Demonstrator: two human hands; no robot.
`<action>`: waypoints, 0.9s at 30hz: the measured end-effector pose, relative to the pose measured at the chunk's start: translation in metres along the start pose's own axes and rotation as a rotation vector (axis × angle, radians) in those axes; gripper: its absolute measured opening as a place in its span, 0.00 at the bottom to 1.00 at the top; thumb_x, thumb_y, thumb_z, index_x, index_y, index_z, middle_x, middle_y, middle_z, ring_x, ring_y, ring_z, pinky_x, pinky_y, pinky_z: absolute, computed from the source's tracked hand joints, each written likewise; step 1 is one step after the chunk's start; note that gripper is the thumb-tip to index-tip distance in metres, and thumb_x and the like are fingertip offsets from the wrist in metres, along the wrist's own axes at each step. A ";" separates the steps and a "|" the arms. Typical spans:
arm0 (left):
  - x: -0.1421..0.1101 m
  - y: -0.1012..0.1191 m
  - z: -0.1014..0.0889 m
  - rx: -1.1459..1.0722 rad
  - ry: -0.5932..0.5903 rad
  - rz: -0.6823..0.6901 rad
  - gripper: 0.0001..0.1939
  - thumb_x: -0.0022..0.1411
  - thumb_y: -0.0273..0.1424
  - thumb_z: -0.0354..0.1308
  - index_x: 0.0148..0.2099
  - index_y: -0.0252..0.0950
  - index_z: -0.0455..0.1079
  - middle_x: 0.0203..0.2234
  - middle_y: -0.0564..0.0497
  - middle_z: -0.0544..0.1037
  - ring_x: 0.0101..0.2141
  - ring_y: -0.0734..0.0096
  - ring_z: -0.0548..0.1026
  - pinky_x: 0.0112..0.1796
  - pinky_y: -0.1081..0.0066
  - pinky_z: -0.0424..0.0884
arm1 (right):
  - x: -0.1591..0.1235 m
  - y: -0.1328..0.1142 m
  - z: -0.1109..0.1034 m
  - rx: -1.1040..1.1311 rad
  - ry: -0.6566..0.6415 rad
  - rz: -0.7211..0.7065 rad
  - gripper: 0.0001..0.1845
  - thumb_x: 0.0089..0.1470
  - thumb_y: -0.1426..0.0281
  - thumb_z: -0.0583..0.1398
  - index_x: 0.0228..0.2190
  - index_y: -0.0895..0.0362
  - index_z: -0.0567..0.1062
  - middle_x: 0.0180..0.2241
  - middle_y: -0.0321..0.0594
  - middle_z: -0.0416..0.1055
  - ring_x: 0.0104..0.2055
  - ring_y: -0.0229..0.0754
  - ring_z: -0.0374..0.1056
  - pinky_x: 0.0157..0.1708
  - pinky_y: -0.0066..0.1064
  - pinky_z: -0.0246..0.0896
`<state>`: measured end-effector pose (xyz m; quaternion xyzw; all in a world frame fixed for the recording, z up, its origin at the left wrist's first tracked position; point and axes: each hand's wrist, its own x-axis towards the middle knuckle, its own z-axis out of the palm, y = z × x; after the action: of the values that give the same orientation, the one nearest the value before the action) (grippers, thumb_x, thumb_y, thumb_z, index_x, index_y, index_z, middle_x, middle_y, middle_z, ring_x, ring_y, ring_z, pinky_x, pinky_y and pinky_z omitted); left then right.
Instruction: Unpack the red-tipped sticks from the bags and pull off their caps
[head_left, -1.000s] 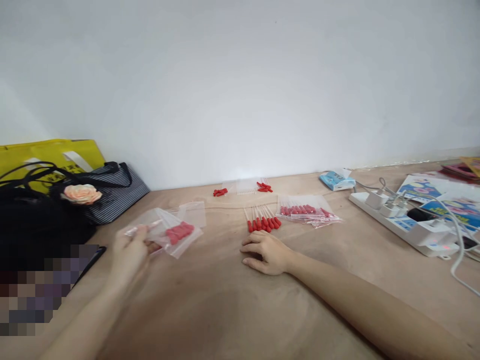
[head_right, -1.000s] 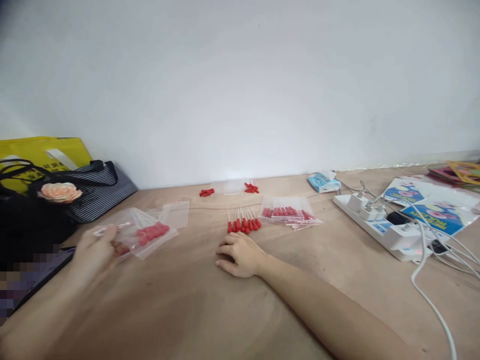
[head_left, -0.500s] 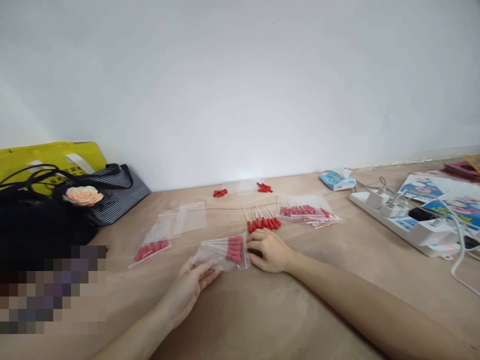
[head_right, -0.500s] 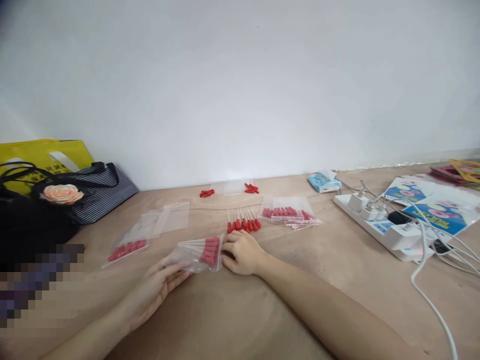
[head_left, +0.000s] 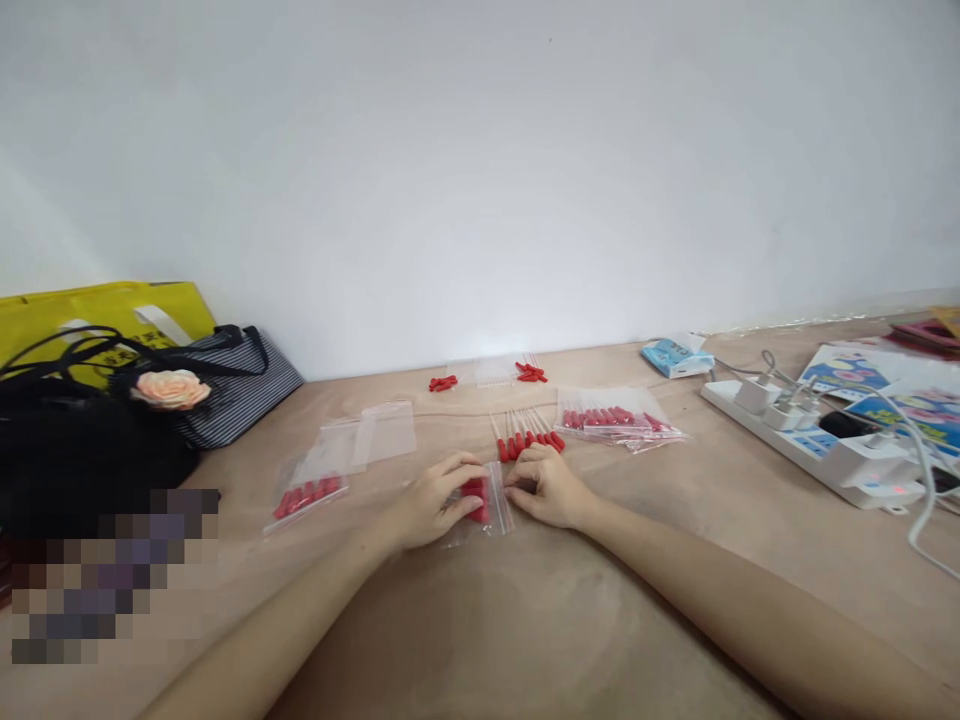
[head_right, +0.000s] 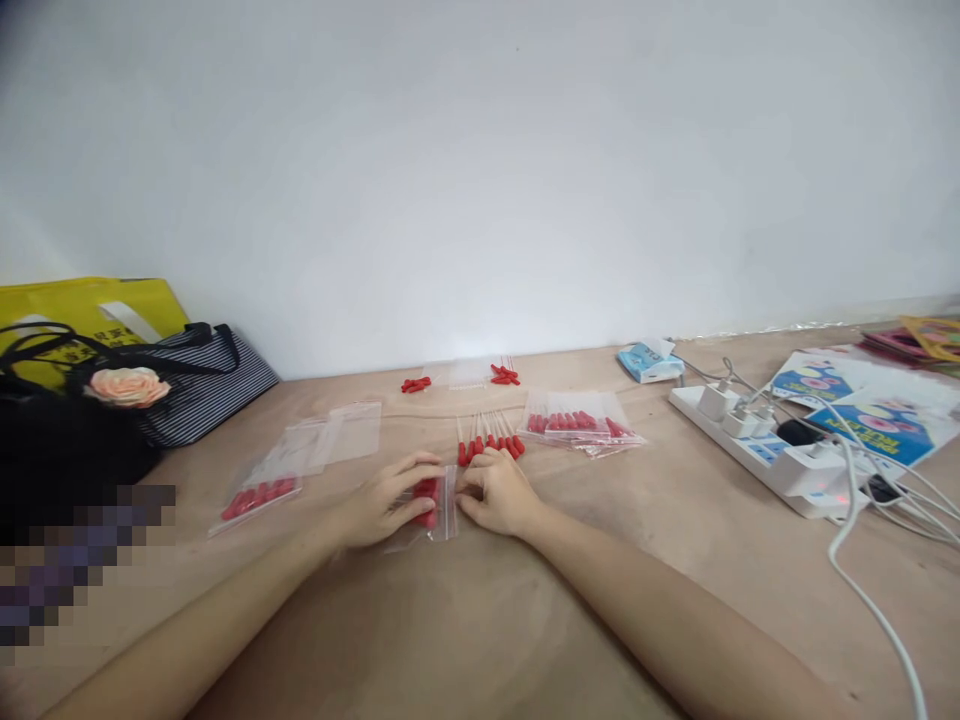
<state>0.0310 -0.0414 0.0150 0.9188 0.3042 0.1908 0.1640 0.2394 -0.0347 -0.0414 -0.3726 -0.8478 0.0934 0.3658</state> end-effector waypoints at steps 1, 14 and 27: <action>0.006 -0.006 0.005 0.003 -0.006 0.034 0.15 0.59 0.30 0.49 0.49 0.38 0.63 0.47 0.46 0.65 0.47 0.67 0.65 0.48 0.66 0.62 | 0.000 0.000 0.000 0.001 0.007 -0.018 0.01 0.43 0.73 0.60 0.23 0.56 0.73 0.23 0.36 0.69 0.30 0.38 0.61 0.33 0.31 0.54; 0.011 -0.015 0.026 -0.053 0.025 0.069 0.10 0.61 0.27 0.45 0.39 0.35 0.68 0.49 0.45 0.63 0.39 0.72 0.70 0.42 0.70 0.68 | 0.000 -0.006 0.000 -0.096 0.082 -0.289 0.04 0.47 0.74 0.57 0.25 0.56 0.72 0.22 0.37 0.66 0.28 0.37 0.57 0.30 0.29 0.53; 0.011 -0.014 0.026 -0.080 0.038 0.071 0.11 0.61 0.27 0.45 0.38 0.36 0.69 0.46 0.47 0.66 0.37 0.73 0.71 0.41 0.71 0.68 | 0.001 -0.009 -0.002 -0.073 0.068 -0.337 0.04 0.46 0.75 0.56 0.24 0.57 0.70 0.22 0.36 0.65 0.27 0.37 0.57 0.30 0.29 0.52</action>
<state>0.0444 -0.0289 -0.0109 0.9179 0.2664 0.2260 0.1880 0.2355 -0.0401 -0.0351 -0.2412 -0.8882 -0.0129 0.3907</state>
